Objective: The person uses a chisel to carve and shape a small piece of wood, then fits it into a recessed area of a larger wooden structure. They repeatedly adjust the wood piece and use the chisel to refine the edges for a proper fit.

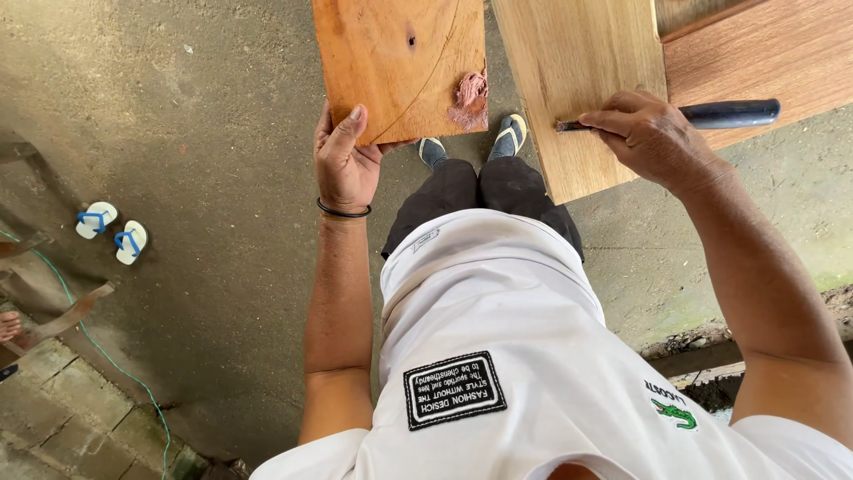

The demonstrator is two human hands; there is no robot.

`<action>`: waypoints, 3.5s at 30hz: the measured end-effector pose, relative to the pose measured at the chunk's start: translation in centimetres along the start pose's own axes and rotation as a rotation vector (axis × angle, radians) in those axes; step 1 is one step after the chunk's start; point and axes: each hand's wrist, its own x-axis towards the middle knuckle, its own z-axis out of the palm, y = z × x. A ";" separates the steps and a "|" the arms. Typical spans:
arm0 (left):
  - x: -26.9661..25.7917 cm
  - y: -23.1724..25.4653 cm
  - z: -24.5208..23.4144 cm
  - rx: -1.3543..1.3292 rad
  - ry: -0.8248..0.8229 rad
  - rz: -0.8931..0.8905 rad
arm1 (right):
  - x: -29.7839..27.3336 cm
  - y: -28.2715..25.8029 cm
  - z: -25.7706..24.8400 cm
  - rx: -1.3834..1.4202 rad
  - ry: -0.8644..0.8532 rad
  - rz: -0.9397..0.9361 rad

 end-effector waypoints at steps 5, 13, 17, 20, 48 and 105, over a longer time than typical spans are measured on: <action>-0.5 -0.3 0.1 0.002 0.019 0.035 | 0.1 0.5 0.0 -0.011 -0.031 -0.023; -0.9 -0.6 -0.1 -0.020 0.048 0.031 | 0.2 0.2 -0.2 0.004 -0.032 -0.013; -0.9 -0.8 -0.4 -0.038 0.039 0.049 | 0.0 0.6 0.0 -0.041 -0.033 -0.003; -0.8 -0.6 -0.1 -0.013 0.080 0.030 | 0.2 0.7 0.2 -0.044 0.006 -0.069; 0.3 1.3 0.8 -0.035 0.064 0.050 | 0.8 -6.1 0.5 0.260 -0.108 0.575; -0.8 0.8 -1.9 -0.084 0.069 0.089 | 4.1 -7.4 -1.4 0.253 -0.394 0.911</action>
